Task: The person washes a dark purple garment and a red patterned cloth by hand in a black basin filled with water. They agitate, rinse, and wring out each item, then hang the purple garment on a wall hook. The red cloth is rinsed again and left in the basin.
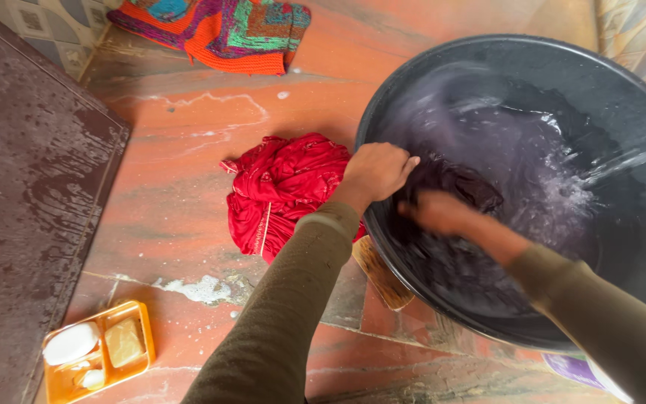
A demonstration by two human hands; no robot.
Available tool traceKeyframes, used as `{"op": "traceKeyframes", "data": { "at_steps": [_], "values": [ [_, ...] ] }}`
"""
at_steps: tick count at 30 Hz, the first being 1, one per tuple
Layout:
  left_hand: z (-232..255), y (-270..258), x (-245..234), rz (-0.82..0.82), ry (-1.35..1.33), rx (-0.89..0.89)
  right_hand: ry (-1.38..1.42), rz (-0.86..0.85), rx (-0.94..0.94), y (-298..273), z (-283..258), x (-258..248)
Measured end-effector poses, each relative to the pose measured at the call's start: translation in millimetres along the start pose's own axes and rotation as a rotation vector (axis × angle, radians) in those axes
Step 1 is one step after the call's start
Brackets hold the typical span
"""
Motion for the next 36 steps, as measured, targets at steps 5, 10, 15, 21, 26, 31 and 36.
{"op": "traceKeyframes", "data": {
  "at_steps": [5,10,15,21,26,31,36],
  "values": [
    [-0.3,2.7,0.1,-0.039,0.025,-0.023,-0.072,0.266,0.094,40.4,36.7,-45.2],
    [-1.1,2.8,-3.2,-0.038,-0.004,-0.021,-0.123,0.238,0.331,27.9,130.2,-53.9],
    [1.9,3.0,-3.8,-0.077,0.019,-0.016,-0.563,0.333,0.473,-0.2,192.9,-0.5],
    [2.9,-1.5,-4.4,-0.051,0.047,-0.025,-0.702,-0.053,0.238,-20.2,129.9,60.5],
    [1.7,-0.9,-0.7,-0.039,0.042,-0.040,-0.043,0.056,-0.084,-9.8,73.2,-14.3],
    [-3.0,2.4,-0.2,-0.038,0.059,-0.048,1.350,0.537,0.243,-32.2,69.7,-66.9],
    [-0.9,5.6,4.2,0.014,0.043,-0.033,0.662,0.845,0.582,-51.1,72.9,-73.5]
  ]
}}
Point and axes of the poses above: each hand's wrist, its own y-axis towards the middle knuckle, its own x-axis out of the palm, z = x × y, the point moved 2 cm from there along y, towards the middle knuckle, and after that the axes turned 3 degrees about -x, right-handed, at the moved point
